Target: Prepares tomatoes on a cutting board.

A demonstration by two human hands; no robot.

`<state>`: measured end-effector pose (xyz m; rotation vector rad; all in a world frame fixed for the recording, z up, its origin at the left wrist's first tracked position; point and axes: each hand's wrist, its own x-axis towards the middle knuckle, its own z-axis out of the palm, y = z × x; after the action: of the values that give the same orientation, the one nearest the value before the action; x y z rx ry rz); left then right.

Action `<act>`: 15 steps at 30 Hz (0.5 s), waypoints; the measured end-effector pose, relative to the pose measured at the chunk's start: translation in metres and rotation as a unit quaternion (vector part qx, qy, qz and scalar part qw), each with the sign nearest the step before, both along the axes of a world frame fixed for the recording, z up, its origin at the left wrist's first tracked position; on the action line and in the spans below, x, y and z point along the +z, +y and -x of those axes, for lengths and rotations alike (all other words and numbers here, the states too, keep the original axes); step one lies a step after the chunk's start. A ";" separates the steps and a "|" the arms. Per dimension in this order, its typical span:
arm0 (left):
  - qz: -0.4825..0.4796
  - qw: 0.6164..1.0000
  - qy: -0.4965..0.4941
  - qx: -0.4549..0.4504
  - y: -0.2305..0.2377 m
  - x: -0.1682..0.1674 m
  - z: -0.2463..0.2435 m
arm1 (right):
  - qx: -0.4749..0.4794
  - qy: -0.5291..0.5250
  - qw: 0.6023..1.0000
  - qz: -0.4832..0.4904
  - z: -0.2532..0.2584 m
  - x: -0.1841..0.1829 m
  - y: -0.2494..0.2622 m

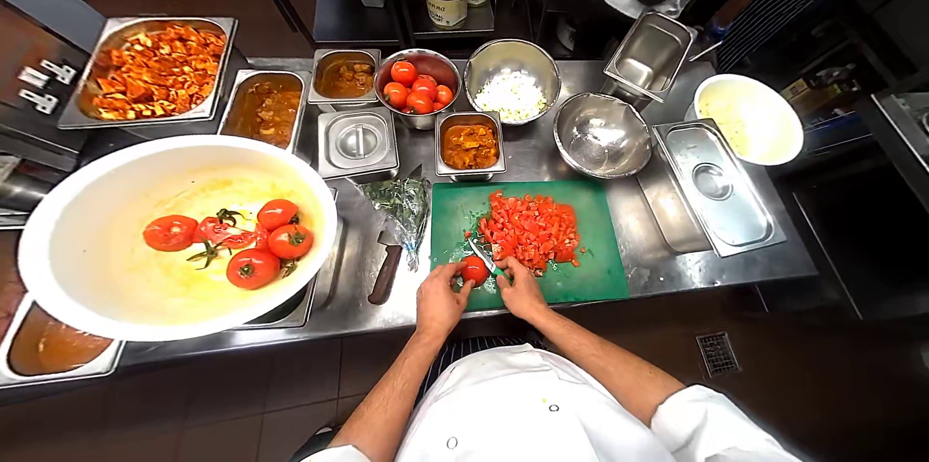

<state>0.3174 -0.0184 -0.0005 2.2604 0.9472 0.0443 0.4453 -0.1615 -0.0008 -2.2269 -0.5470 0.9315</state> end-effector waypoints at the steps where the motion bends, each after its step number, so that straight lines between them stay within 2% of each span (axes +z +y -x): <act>1: -0.004 1.000 -0.004 0.002 0.000 -0.001 0.000 | 0.007 -0.006 1.000 -0.002 0.001 -0.001 0.003; 7: -0.011 1.000 -0.012 0.010 -0.001 -0.004 -0.001 | 0.118 -0.047 0.992 0.011 0.015 0.002 -0.035; 10: -0.025 0.999 -0.030 -0.004 -0.004 -0.013 0.001 | 0.120 -0.048 0.992 0.002 0.014 0.003 -0.072; 12: -0.023 0.998 -0.035 -0.043 0.003 -0.017 -0.003 | 0.097 -0.116 0.988 -0.007 0.014 0.004 -0.098; 15: -0.028 0.990 -0.049 -0.126 0.021 -0.013 -0.009 | 0.126 -0.298 0.946 -0.028 0.012 0.000 -0.100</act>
<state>0.3265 0.0028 -0.0131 2.3895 0.6126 0.0700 0.4330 -0.2614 -0.0006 -2.4123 -1.1361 0.3262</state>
